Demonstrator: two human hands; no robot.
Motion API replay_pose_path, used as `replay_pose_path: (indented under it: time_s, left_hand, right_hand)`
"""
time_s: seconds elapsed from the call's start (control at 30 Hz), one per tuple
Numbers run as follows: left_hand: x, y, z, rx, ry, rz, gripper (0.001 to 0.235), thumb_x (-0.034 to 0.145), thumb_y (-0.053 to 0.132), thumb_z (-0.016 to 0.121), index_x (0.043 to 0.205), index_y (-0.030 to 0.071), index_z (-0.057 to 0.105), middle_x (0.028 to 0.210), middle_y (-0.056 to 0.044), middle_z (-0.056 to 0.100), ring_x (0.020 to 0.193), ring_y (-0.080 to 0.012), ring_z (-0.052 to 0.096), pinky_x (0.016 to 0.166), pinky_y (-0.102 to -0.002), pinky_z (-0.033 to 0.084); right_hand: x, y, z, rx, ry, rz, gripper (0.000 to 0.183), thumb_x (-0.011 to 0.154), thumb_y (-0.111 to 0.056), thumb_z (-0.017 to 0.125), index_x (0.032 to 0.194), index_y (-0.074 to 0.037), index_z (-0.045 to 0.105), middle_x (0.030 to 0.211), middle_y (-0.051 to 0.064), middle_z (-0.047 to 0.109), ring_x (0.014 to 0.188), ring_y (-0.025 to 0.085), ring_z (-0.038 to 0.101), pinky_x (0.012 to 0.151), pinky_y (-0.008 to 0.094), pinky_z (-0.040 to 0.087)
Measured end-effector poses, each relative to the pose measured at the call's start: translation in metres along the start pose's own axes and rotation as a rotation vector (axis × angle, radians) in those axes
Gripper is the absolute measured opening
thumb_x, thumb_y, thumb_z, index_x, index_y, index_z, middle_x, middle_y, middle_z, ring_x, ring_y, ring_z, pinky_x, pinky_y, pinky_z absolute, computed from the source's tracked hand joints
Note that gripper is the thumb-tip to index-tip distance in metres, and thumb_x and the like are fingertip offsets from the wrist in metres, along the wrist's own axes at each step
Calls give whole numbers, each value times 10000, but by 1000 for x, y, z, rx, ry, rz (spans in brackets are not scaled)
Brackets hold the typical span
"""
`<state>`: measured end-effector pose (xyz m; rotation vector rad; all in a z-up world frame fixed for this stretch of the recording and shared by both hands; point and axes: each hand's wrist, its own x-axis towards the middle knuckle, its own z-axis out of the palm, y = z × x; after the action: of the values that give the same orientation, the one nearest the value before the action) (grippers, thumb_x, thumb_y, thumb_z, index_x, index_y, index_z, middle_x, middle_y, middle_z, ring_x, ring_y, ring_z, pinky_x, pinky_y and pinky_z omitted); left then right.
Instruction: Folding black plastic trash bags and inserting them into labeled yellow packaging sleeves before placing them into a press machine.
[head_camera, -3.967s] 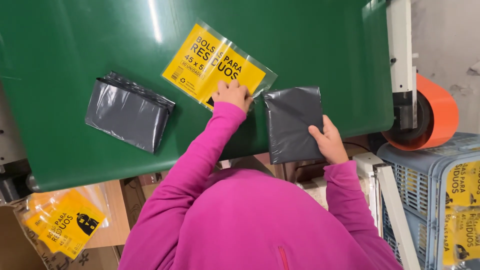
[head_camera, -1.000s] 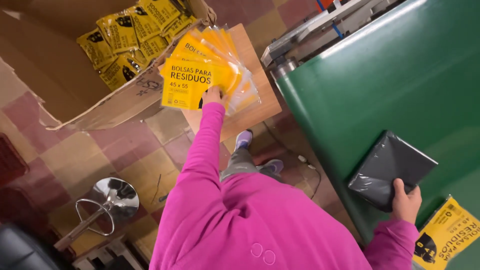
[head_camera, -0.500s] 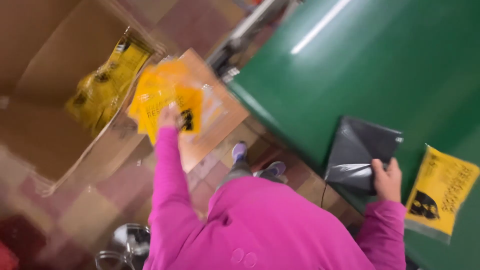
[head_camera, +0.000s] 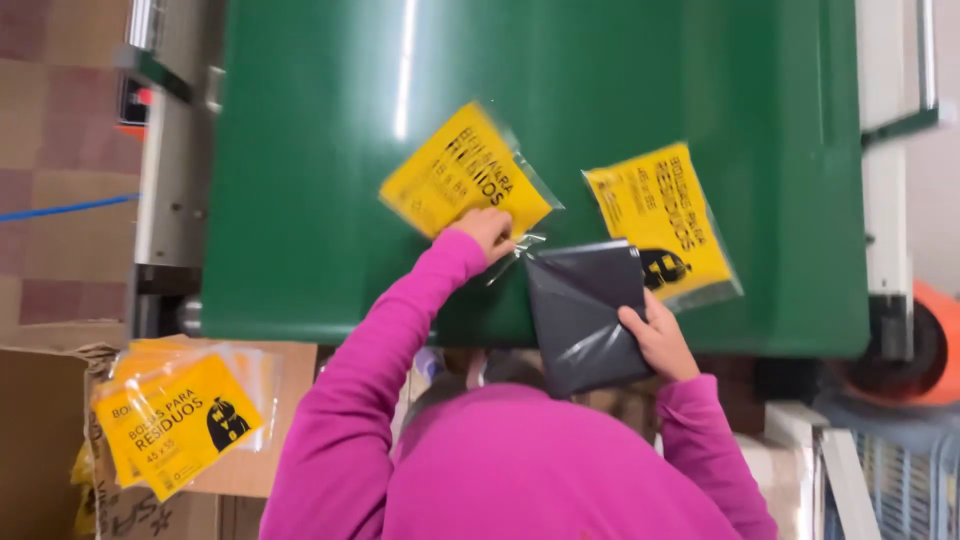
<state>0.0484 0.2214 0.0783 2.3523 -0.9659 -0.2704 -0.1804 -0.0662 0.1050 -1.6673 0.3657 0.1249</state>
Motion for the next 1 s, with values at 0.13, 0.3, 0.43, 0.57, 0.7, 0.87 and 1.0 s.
replay_pose_path:
  time_s: [0.13,0.3,0.43,0.57,0.7,0.87,1.0]
  left_hand:
    - [4,-23,57,-107,-130,-179,313,856,354,773,1018,119,645,1030,-83,633,1019,-315,615,884,-462,527]
    - [4,-5,26,-16,-19,-167,145,849,300,765,917,185,709,967,-18,677,996,-303,586,827,-460,499]
    - [2,2,14,63,-19,-216,118,867,311,771,915,216,719,1002,14,673,1053,-303,564,812,-458,481]
    - [6,38,-4,148,-57,-218,379,691,402,854,936,164,689,1033,-42,605,1080,-327,514,791,-519,444]
    - [1,28,14,162,-80,-215,259,745,351,824,928,212,705,1068,-9,586,1107,-308,495,838,-509,458]
    - [2,17,20,141,-36,-175,114,852,291,777,920,227,712,1065,9,603,1108,-299,516,798,-489,469]
    - [-3,6,22,-16,154,-22,197,892,248,751,1024,134,659,1108,-24,628,1148,-311,550,868,-477,497]
  right_hand:
    - [-7,9,8,208,-34,50,489,1003,-106,598,1467,19,503,1348,68,641,1198,127,590,1042,280,448]
    - [13,17,27,236,12,-3,454,1017,-105,586,1443,22,493,1341,74,638,1207,129,580,1056,273,441]
    - [19,24,29,216,116,-58,391,1055,-117,580,1411,30,514,1298,93,646,1161,136,581,1027,278,459]
    - [3,-14,1,-62,79,-4,416,1019,-128,595,1406,12,530,1246,89,689,1108,145,626,992,280,482]
    - [-4,-28,-14,81,-73,-43,447,1016,-92,571,1439,31,493,1362,97,622,1235,146,566,1081,289,424]
    - [14,-2,20,173,-15,-63,426,1035,-93,571,1434,29,487,1344,79,620,1213,143,570,1067,285,435]
    - [17,0,50,-90,132,-61,371,1014,-157,603,1316,43,522,1139,143,665,996,175,618,897,317,497]
